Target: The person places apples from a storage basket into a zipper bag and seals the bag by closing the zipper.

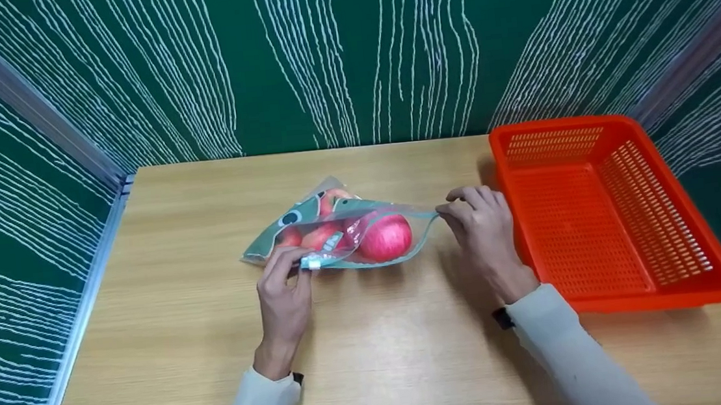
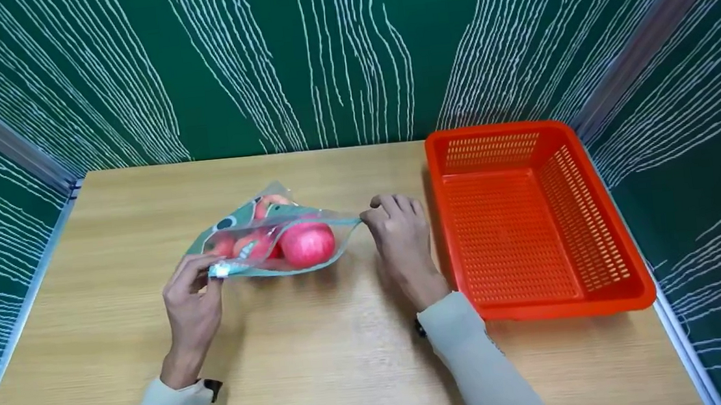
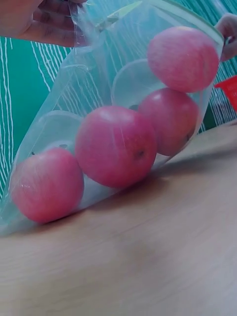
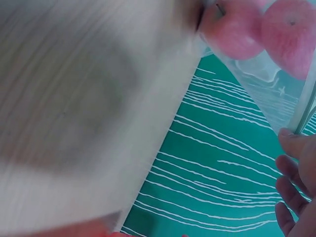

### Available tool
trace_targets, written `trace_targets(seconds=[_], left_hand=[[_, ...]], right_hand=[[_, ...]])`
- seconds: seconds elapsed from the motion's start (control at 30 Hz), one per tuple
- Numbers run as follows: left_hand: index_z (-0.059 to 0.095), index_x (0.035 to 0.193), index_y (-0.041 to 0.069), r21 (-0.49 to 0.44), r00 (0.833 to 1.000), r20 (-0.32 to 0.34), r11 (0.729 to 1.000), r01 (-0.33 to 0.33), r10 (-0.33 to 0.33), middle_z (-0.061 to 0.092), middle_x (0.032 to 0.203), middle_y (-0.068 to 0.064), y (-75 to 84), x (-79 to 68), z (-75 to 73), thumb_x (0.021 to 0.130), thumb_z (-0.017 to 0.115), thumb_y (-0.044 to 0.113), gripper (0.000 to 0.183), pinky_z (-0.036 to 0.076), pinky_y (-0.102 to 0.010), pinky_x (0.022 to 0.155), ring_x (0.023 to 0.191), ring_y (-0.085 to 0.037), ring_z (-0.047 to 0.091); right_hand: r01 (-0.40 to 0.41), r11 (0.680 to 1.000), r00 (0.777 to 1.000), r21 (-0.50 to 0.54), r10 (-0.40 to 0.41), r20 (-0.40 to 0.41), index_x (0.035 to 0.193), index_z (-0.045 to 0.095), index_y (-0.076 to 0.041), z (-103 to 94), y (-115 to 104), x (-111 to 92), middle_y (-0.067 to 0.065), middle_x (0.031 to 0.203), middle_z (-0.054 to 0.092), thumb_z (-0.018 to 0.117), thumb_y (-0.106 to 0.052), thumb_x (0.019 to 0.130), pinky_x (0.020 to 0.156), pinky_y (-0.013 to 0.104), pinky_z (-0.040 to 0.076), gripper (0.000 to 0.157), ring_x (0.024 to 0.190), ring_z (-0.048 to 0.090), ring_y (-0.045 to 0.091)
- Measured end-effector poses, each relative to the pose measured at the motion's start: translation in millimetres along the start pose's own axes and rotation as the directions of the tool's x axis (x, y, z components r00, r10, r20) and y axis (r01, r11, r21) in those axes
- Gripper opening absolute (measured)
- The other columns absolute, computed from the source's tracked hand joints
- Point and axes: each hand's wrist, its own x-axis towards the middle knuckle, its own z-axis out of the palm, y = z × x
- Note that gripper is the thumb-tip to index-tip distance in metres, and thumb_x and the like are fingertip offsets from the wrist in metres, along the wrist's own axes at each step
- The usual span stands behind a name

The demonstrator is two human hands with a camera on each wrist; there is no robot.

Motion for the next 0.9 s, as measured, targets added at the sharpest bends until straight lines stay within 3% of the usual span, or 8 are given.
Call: trace_targets(seconds=[0.27, 0.63, 0.9], left_hand=[[0.073, 0.105, -0.005, -0.015, 0.999, -0.040, 1.000, 0.007, -0.008, 0.072, 0.103, -0.013, 5.1, 9.0, -0.4, 0.095, 0.069, -0.014, 0.014, 0.058, -0.016, 0.088, 0.095, -0.024, 0.068], [0.074, 0.105, -0.004, -0.056, 0.994, -0.075, 0.996, 0.069, -0.073, 0.071, 0.102, -0.012, 12.6, 21.3, 1.3, 0.094, 0.070, -0.012, 0.014, 0.058, -0.019, 0.074, 0.087, -0.019, 0.064], [0.074, 0.104, -0.004, -0.088, 0.994, -0.095, 0.995, 0.045, -0.053, 0.070, 0.098, -0.014, 19.5, 28.9, 2.4, 0.094, 0.075, -0.007, 0.011, 0.059, -0.015, 0.072, 0.086, -0.017, 0.066]], right_hand=[[-0.013, 1.000, 0.997, 0.009, 0.014, -0.075, 0.100, 0.083, -0.005, -10.9, -2.5, 5.8, 0.014, 0.105, 0.071, 0.082, -0.006, 0.091, 0.087, 0.046, 0.047, 0.010, 0.097, 0.059, 0.035], [-0.056, 0.998, 0.993, 0.041, 0.060, -0.103, 0.099, 0.084, -0.004, -26.6, -1.1, 12.9, 0.016, 0.106, 0.071, 0.081, -0.006, 0.091, 0.088, 0.045, 0.043, 0.008, 0.101, 0.057, 0.037], [-0.091, 0.995, 0.986, 0.033, 0.095, -0.137, 0.098, 0.084, -0.005, -39.9, -2.8, 18.1, 0.014, 0.105, 0.071, 0.082, -0.008, 0.092, 0.086, 0.045, 0.042, 0.007, 0.099, 0.058, 0.036]])
